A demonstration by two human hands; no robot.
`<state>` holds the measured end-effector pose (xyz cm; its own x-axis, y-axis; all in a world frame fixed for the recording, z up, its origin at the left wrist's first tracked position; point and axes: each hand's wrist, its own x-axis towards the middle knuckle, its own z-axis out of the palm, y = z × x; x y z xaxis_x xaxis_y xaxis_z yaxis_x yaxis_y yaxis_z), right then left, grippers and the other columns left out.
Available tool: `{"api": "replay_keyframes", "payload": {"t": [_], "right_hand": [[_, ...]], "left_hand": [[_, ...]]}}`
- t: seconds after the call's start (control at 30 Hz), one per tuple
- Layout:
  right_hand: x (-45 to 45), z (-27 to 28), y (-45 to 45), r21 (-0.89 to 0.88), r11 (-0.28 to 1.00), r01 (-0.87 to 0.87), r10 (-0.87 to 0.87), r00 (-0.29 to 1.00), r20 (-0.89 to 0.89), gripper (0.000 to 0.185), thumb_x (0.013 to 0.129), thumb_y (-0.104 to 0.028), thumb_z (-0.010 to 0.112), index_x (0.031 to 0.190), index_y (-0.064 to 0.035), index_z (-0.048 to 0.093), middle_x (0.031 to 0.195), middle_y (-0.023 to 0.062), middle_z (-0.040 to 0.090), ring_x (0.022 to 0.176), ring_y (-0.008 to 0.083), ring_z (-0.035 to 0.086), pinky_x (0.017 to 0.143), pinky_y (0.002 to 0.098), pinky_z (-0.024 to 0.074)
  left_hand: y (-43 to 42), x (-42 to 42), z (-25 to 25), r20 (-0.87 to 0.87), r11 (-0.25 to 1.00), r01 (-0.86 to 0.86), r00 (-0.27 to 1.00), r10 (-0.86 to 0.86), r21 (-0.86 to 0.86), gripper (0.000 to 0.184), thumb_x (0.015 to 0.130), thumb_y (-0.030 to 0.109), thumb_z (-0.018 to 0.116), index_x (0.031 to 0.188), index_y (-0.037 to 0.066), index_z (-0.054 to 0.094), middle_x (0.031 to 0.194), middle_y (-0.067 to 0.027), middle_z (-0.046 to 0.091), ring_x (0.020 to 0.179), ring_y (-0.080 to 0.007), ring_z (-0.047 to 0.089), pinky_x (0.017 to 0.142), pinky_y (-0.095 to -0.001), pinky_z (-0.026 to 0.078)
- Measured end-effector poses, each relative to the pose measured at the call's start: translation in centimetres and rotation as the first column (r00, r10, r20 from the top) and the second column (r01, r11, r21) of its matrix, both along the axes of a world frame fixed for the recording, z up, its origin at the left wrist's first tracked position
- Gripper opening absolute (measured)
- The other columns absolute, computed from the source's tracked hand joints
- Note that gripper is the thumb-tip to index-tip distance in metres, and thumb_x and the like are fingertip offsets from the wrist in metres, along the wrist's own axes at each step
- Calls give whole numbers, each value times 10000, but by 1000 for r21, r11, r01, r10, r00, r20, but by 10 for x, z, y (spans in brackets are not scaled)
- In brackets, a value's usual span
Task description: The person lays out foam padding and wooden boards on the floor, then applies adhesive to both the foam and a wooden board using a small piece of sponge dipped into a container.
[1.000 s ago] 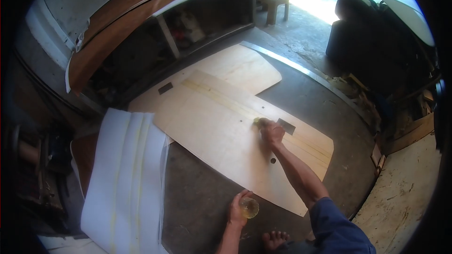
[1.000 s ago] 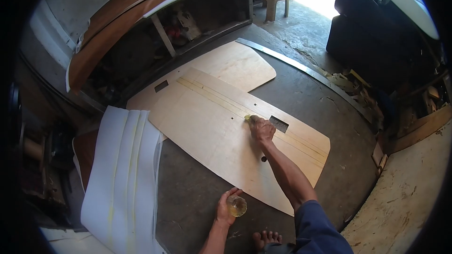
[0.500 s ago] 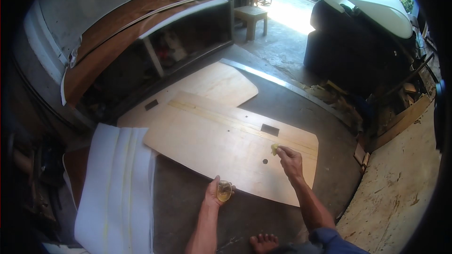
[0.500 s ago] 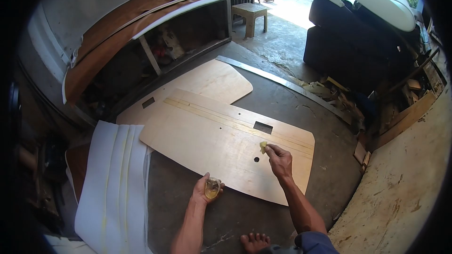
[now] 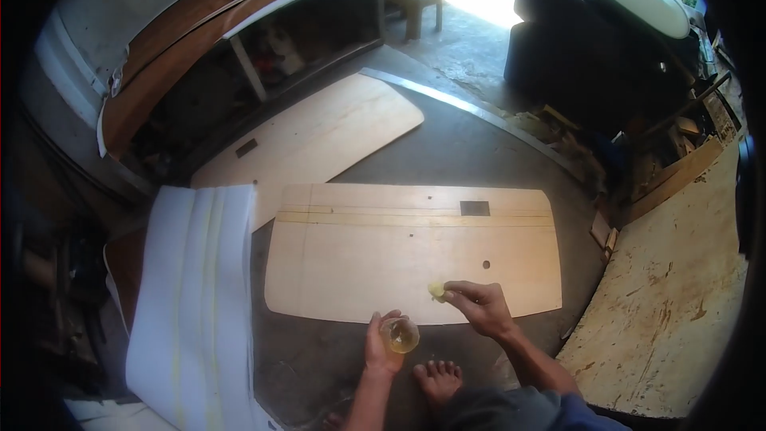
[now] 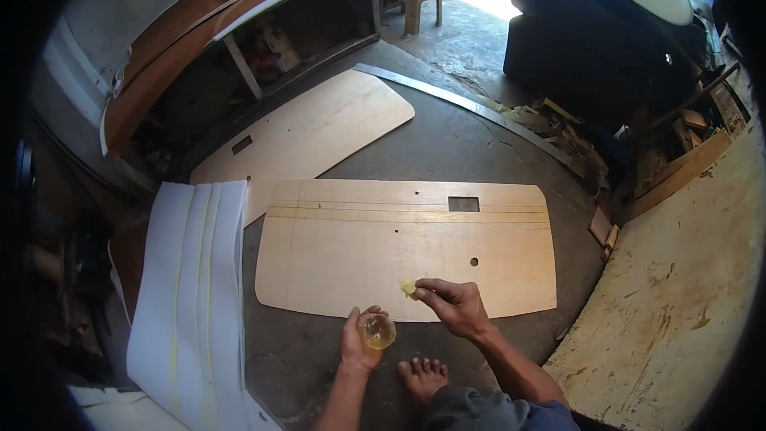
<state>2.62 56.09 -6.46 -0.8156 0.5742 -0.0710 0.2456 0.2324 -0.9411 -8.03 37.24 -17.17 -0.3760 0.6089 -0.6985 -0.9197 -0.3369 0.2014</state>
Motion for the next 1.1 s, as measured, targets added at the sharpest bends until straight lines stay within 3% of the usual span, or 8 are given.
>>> {"api": "replay_keyframes", "payload": {"t": [0.07,0.27,0.47,0.53,0.6,0.87,1.0,1.1], "right_hand": [[-12,18,-31,417,858,-298,301,952,62,187,853,-151,716,1036,-128,738,726,92,713,558,221,667,573,347,527],[-46,-7,-62,610,676,-413,290,910,295,94,841,-168,650,886,-184,731,631,108,655,511,271,615,527,377,503],[-44,-35,-53,-81,896,-436,432,817,382,179,872,-203,674,1026,-182,762,585,85,608,472,149,559,459,325,411],[-49,-25,-28,-801,495,-335,742,643,189,258,900,-244,697,1114,-108,741,564,-25,533,449,78,404,434,284,301],[-52,-27,-14,-840,461,-286,703,696,149,266,907,-223,713,1104,-45,731,574,-86,434,485,42,264,439,250,209],[-135,-144,138,135,990,-42,-26,884,466,365,889,-399,633,1113,-135,747,964,128,744,836,241,708,761,366,542],[-109,-142,83,48,770,-636,454,600,659,295,861,-408,654,1102,-268,752,1053,54,739,962,282,697,856,375,531],[-120,-133,80,59,823,-565,435,694,574,302,870,-393,653,1107,-232,750,1030,79,740,941,283,703,841,364,533]], "left_hand": [[-1,-23,10,-53,999,-39,998,38,-13,424,1022,388,396,976,44,641,910,-123,685,846,-247,669,767,-392,559],[14,-30,33,-504,985,-26,862,-64,-169,254,970,248,510,906,35,633,839,-80,653,748,-174,632,706,-326,531],[3,-32,35,-518,958,-76,852,-81,-275,237,951,220,503,907,23,626,841,-71,645,765,-163,625,671,-315,529],[-9,-45,24,-507,960,-78,859,-72,-270,229,946,215,506,910,23,626,837,-71,644,767,-166,626,670,-320,533],[-26,-69,-3,-479,929,-188,878,13,-319,226,939,212,522,979,20,634,902,-100,649,807,-189,627,699,-338,541],[-77,-98,-55,-510,812,-107,822,-252,-574,371,943,241,553,1232,10,563,1043,-138,629,919,-222,607,772,-362,533],[-68,-95,-43,-493,798,-134,841,-222,-587,327,949,237,561,1183,10,583,989,-117,635,904,-195,603,786,-327,508],[-69,-105,-44,-474,805,-125,856,-208,-580,321,947,235,575,1178,12,578,983,-116,635,889,-193,605,771,-330,513]]}}
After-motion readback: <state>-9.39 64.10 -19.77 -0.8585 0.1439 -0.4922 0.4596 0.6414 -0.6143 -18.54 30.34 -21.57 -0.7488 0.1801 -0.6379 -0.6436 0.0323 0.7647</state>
